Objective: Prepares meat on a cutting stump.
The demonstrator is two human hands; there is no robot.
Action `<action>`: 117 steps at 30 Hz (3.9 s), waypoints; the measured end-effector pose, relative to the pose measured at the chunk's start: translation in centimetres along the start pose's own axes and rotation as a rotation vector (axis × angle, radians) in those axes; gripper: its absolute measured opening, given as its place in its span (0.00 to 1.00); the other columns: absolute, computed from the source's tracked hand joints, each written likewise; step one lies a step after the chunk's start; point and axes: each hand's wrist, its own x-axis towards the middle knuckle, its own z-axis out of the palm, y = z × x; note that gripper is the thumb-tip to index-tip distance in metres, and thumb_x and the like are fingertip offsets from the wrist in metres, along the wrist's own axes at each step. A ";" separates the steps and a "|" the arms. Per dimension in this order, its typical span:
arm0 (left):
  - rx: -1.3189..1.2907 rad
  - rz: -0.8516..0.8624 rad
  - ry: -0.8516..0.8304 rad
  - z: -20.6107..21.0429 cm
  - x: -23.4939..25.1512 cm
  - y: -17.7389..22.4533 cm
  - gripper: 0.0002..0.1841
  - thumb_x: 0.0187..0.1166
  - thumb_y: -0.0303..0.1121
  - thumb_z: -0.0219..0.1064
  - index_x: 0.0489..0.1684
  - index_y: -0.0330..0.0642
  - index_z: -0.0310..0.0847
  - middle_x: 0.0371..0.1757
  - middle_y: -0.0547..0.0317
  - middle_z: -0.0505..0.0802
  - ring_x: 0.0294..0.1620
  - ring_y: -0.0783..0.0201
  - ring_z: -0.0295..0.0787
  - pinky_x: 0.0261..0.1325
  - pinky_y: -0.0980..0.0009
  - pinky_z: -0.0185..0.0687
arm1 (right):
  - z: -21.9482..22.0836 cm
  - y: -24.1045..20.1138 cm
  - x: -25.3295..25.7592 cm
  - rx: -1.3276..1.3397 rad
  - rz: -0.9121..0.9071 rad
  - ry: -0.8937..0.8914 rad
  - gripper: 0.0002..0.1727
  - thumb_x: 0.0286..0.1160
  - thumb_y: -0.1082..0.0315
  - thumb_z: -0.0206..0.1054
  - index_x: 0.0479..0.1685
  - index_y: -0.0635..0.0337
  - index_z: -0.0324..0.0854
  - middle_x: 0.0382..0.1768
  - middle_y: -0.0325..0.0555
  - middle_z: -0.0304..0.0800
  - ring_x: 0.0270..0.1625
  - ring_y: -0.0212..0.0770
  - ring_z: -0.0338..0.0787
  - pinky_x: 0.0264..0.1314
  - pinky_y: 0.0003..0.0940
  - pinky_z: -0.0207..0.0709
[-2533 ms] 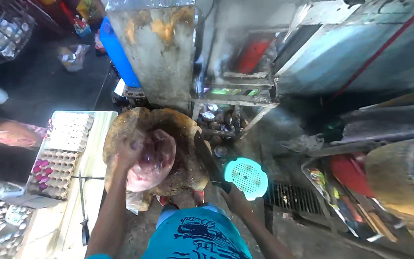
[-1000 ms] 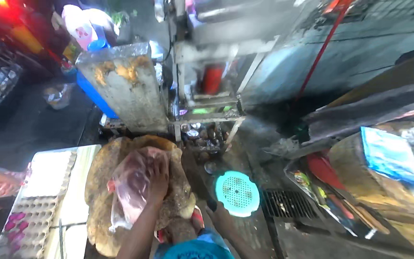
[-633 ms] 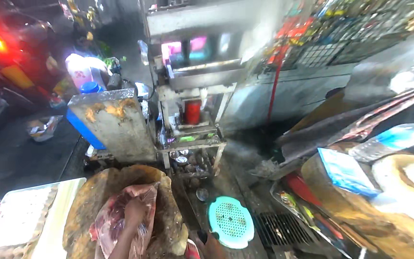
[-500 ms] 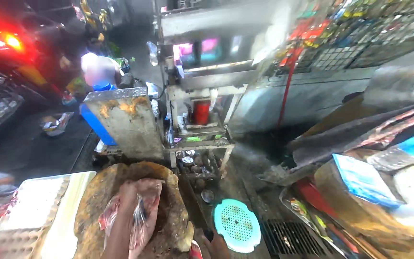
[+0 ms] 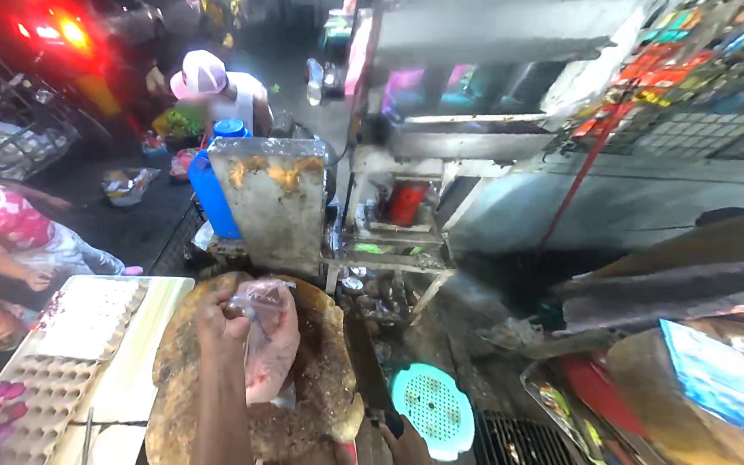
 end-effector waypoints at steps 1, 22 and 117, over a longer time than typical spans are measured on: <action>-0.014 -0.003 -0.004 -0.4 0.0 -0.1 0.06 0.72 0.23 0.58 0.29 0.45 0.68 0.16 0.60 0.73 0.12 0.66 0.70 0.17 0.69 0.75 | 0.3 0.3 -0.1 -0.003 0.004 0.009 0.36 0.80 0.45 0.69 0.75 0.66 0.75 0.55 0.68 0.91 0.58 0.65 0.92 0.64 0.65 0.81; 1.979 1.148 -0.441 -33.9 1.5 -6.2 0.42 0.62 0.74 0.59 0.75 0.59 0.82 0.74 0.35 0.84 0.68 0.33 0.84 0.53 0.29 0.78 | -0.3 -0.8 0.8 0.005 -0.038 -0.017 0.31 0.84 0.48 0.67 0.72 0.66 0.76 0.48 0.64 0.91 0.51 0.62 0.92 0.59 0.63 0.83; 1.289 -0.192 -0.981 -10.7 -13.5 -8.2 0.17 0.89 0.32 0.56 0.66 0.27 0.75 0.50 0.49 0.89 0.50 0.68 0.87 0.58 0.68 0.84 | -1.0 0.8 1.5 0.146 -0.035 -0.056 0.28 0.85 0.53 0.67 0.70 0.69 0.77 0.49 0.65 0.90 0.46 0.59 0.92 0.56 0.62 0.85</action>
